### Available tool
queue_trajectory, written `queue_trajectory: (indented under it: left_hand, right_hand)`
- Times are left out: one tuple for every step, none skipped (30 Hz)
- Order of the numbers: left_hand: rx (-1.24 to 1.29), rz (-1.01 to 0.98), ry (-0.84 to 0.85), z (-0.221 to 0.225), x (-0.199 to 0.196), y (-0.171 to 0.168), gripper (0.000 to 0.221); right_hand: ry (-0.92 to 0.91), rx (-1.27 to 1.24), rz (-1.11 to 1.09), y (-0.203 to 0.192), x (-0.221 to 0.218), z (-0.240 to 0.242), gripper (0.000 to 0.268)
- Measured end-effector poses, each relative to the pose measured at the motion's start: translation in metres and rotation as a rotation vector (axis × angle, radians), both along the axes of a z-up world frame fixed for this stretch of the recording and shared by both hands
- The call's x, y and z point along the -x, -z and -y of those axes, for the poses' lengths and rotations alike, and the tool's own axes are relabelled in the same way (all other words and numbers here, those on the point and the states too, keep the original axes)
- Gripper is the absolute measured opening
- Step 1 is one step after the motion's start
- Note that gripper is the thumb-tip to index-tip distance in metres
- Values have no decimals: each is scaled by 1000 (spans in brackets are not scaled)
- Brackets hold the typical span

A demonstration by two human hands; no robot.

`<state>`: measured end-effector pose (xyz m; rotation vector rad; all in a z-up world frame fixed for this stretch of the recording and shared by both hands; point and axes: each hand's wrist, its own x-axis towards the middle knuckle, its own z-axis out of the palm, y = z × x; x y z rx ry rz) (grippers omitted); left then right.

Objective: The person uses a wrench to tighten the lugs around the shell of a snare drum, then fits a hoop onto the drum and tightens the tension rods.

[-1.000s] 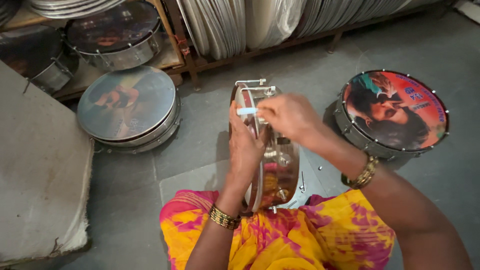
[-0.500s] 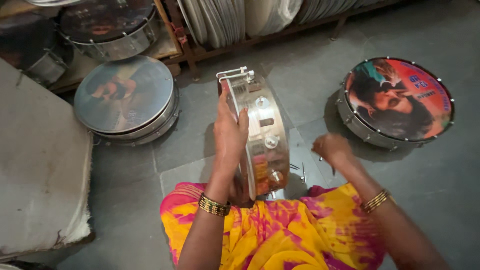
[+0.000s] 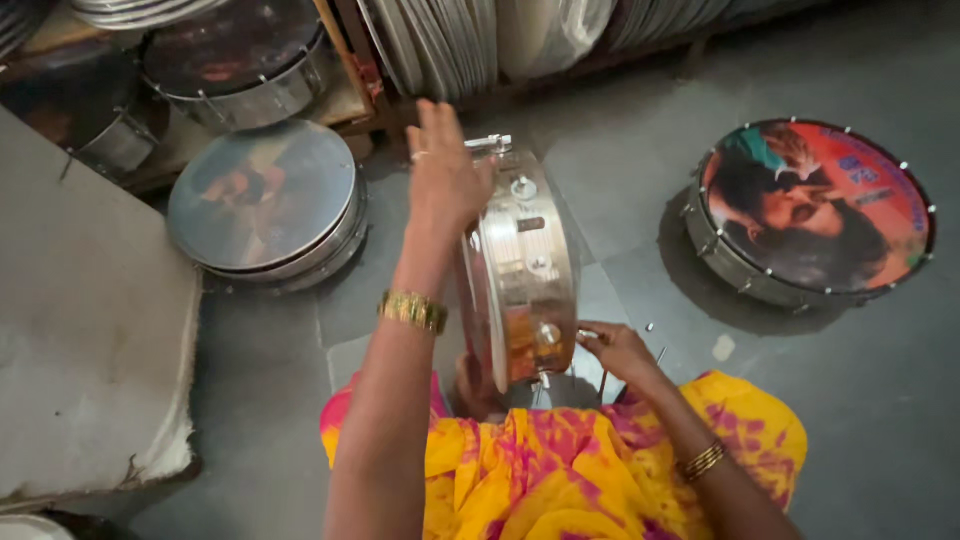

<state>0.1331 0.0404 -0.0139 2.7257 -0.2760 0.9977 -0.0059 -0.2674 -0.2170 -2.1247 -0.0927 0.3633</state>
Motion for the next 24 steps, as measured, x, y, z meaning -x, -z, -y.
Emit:
queue_trajectory:
  left_hand:
    - [145,-162,61,0,-16,4,78]
    - [283,-323,131,3,-29,7,73]
    - [420,-486,201,6,-38,6,68]
    - [398,-536,148,10,-38,5,67]
    - [374,-585,95,15,-35,0,66]
    - [350,-636,39,20,-29,-8,65]
    - [304,-672,0,26,-22,-18,57]
    - [260,-701,-44,32,-16,-29,50]
    - [217,-730,-87,35,-12,-37,43]
    - [215,-694,-108,38,-9,-41,42]
    - [214,-657,-130,41,-10,-43,40]
    - [211,-621,-150,43,-14,-41,39]
    - [300,-655,-140,42,-18,-36,42]
    - [387,-679,-127,37,-25,-31,45]
    - [473,-703,-114,34,-32,-25,48]
    - [489,-677,-122,33,-37,-17,50]
    - [505,-652,-130,33,-41,-10,53]
    - [521,-625,-143,30,-44,-5,56]
    - [519,-621,-143,28,-45,-2,55]
    - [518,-618,-142,27,-44,0,55]
    - [517,-616,-141,26,-41,1,56]
    - [489,-589,-129,26,-37,1,54]
    - [460,-561,-119,25,-32,1,52]
    - [432,-532,-110,23,-27,-1,51]
  right_hand:
    - [-1,-25,25,1,5,-5,39]
    - [4,-54,51,-2,5,-8,38]
    - [36,-84,-38,-8,1,-8,38]
    - [70,-113,-142,-13,8,-9,37]
    - [102,-143,-247,-18,14,-11,37]
    - [108,-103,-307,-23,19,-13,35]
    - [113,-63,-368,-28,24,-15,33]
    - [113,-21,-422,-32,24,-17,31]
    - [94,-26,-462,-32,26,-20,31]
    - [77,-31,-501,-28,30,-22,31]
    - [59,-36,-540,-21,36,-21,31]
    - [-18,-149,-541,-9,41,-22,34]
    - [-96,-260,-542,7,47,-23,38]
    - [-177,-373,-534,27,46,-26,44]
    - [-260,-254,-456,48,42,-28,44]
    - [-342,-134,-381,69,37,-31,45]
    - [-421,-14,-305,77,34,-35,46]
    - [-343,-83,-380,84,34,-37,54]
    - [-275,-141,-439,88,32,-39,56]
    - [-217,-194,-487,91,30,-40,58]
    - [-219,-247,-487,92,30,-41,61]
    - [-243,-324,-493,92,27,-40,63]
    - [-259,-398,-499,93,26,-39,65]
    - [-254,-410,-477,94,26,-38,68]
